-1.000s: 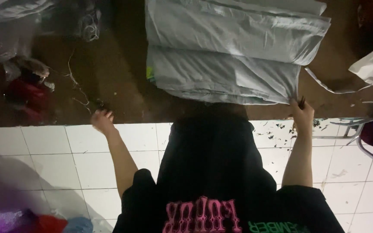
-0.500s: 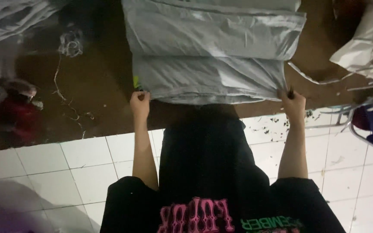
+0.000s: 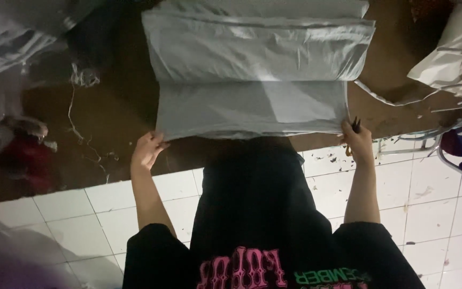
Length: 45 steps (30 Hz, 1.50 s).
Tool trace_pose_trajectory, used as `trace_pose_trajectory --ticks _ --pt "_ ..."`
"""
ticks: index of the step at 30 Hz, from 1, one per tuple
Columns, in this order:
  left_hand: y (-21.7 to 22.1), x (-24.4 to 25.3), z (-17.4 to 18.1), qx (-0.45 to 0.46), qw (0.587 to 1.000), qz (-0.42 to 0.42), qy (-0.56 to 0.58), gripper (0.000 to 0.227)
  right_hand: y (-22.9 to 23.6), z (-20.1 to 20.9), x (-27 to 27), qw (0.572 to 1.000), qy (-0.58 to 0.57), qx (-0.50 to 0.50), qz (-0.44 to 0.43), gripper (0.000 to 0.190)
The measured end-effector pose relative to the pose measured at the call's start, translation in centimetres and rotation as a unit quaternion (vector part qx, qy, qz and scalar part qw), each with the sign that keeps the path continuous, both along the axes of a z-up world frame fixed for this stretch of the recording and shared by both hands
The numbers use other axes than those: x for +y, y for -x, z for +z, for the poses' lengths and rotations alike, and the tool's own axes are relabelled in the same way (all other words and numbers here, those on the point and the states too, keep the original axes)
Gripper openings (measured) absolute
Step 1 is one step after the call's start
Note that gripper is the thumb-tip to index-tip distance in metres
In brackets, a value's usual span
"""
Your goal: Folding grey t-shirts and snipping loose threads using nippers on a factory work table.
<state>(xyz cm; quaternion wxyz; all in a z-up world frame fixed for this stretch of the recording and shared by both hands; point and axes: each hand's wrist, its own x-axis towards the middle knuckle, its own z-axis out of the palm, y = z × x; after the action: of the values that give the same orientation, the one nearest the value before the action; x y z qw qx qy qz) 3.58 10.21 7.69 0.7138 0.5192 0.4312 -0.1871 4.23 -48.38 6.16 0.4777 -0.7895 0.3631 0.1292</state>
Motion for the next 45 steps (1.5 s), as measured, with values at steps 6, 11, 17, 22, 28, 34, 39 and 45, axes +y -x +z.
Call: trace_pose_trajectory --ticks 6,11,17,22,28,34,39,45 --pt "-4.6 -0.3 5.4 -0.026 0.994 0.001 -0.11 0.031 -3.8 4.5 -2.0 0.994 -0.076 -0.07 -0.042 0.034" --pt "-13.5 0.5 4.9 -0.292 0.95 0.098 0.057 0.017 -14.1 5.1 -1.8 0.906 -0.277 -0.227 -0.227 0.018" --pt "-23.3 -1.6 -7.2 -0.216 0.966 0.132 -0.054 0.073 -22.6 -6.2 -2.3 0.951 -0.164 -0.245 -0.092 0.029" --pt "-21.4 -5.4 -5.9 -0.323 0.78 -0.182 -0.505 0.054 -22.5 -5.0 3.5 0.914 0.263 -0.287 0.116 0.064" --pt "-21.1 -5.2 -8.8 -0.304 0.606 -0.287 -0.677 0.06 -22.9 -8.4 2.1 0.894 0.39 -0.186 0.12 0.074" --pt "-22.7 -2.6 -12.8 -0.135 0.816 -0.16 -0.539 0.05 -22.9 -10.7 -1.1 0.941 0.304 -0.119 0.093 0.06" --pt "-23.6 -3.5 -11.1 -0.142 0.821 -0.127 -0.539 0.027 -24.2 -10.2 -0.8 0.91 0.361 -0.193 0.063 0.051" --pt "-26.1 -3.4 -11.3 -0.129 0.8 -0.135 -0.57 0.03 -27.5 -10.0 0.4 0.926 0.338 -0.142 0.084 0.054"
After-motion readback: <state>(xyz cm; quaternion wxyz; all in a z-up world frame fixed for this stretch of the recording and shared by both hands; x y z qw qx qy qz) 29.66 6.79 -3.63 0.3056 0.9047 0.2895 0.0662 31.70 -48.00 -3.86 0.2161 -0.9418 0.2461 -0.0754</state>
